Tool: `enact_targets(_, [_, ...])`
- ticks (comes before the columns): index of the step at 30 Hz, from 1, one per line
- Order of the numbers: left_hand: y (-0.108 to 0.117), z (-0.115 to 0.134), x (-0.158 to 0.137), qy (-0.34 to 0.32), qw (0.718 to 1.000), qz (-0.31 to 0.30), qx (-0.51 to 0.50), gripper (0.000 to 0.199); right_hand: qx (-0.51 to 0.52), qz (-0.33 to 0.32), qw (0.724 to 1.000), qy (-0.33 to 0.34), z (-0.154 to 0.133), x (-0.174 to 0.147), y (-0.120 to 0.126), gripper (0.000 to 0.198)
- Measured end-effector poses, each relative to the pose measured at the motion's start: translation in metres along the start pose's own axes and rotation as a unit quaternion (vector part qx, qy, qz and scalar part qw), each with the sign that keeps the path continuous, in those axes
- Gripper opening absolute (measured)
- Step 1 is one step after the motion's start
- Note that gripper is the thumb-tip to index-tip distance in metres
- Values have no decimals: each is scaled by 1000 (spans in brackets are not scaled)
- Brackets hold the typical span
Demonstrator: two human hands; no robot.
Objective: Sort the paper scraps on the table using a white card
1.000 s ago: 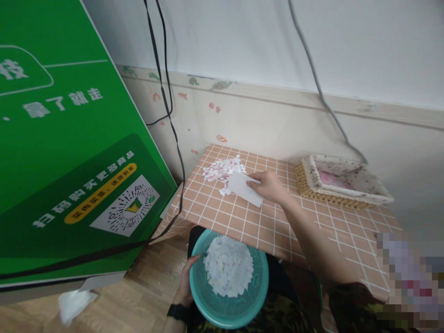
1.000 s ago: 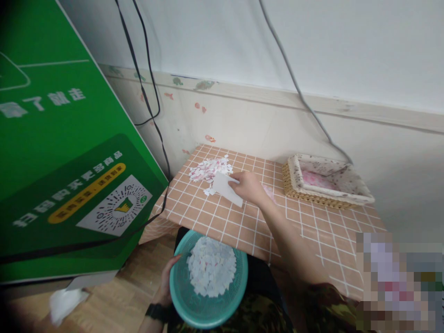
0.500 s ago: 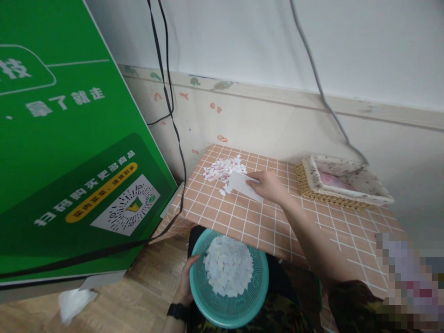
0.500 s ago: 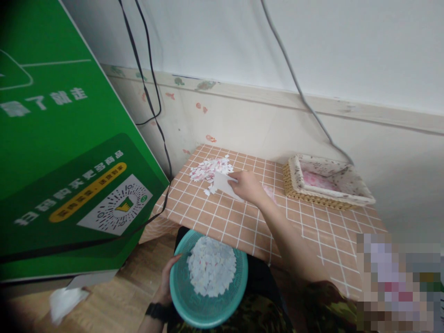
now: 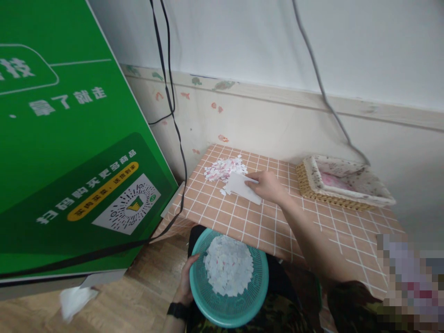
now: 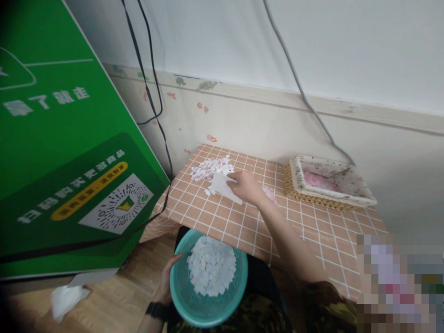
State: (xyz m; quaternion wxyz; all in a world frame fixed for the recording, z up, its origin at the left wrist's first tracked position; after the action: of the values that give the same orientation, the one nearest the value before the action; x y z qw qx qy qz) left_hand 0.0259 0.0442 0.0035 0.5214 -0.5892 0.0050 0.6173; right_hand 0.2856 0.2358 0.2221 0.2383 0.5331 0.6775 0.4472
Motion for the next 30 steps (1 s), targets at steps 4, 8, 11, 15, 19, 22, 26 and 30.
enact_targets(4, [2, 0, 1, -21, 1000, 8, 4, 19, 37, -13, 999, 10, 2, -3, -4, 27])
enact_targets(8, [3, 0, 1, -14, 1000, 0, 9, 21, 44, 10, 999, -22, 4, -8, -6, 27])
enact_targets(11, [2, 0, 1, -17, 1000, -9, 5, 23, 47, -1, 999, -27, 3, -9, -8, 26])
enact_targets(15, [4, -1, 2, -20, 1000, -5, 5, 23, 73, 28, 996, -42, 3, -12, -6, 27])
enact_targets(19, [6, -1, 4, -13, 1000, 12, 6, 21, 62, 82, 991, -85, 6, -29, -2, 28])
enact_targets(22, [7, 0, 5, -19, 1000, 7, 9, 19, 64, 76, 992, -83, 4, -42, -5, 28])
enact_targets(26, [6, -1, 5, -20, 1000, 6, 15, 19, 83, 80, 990, -79, 1, -48, -14, 30])
enact_targets(30, [2, 0, 2, -17, 1000, 16, 5, 18, 80, 74, 991, -72, 1, -42, -23, 32])
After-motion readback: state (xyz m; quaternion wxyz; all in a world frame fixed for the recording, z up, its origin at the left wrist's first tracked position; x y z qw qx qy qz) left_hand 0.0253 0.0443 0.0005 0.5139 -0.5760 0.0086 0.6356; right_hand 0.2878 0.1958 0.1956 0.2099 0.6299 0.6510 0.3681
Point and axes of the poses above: each hand's wrist, its own x-axis towards the middle knuckle, its own y-axis out of the back of the hand, z = x × y, the point moved 1 cm from there along x, towards the middle knuckle, and after that the axes turned 2 degrees about x, right-handed, at the moved point
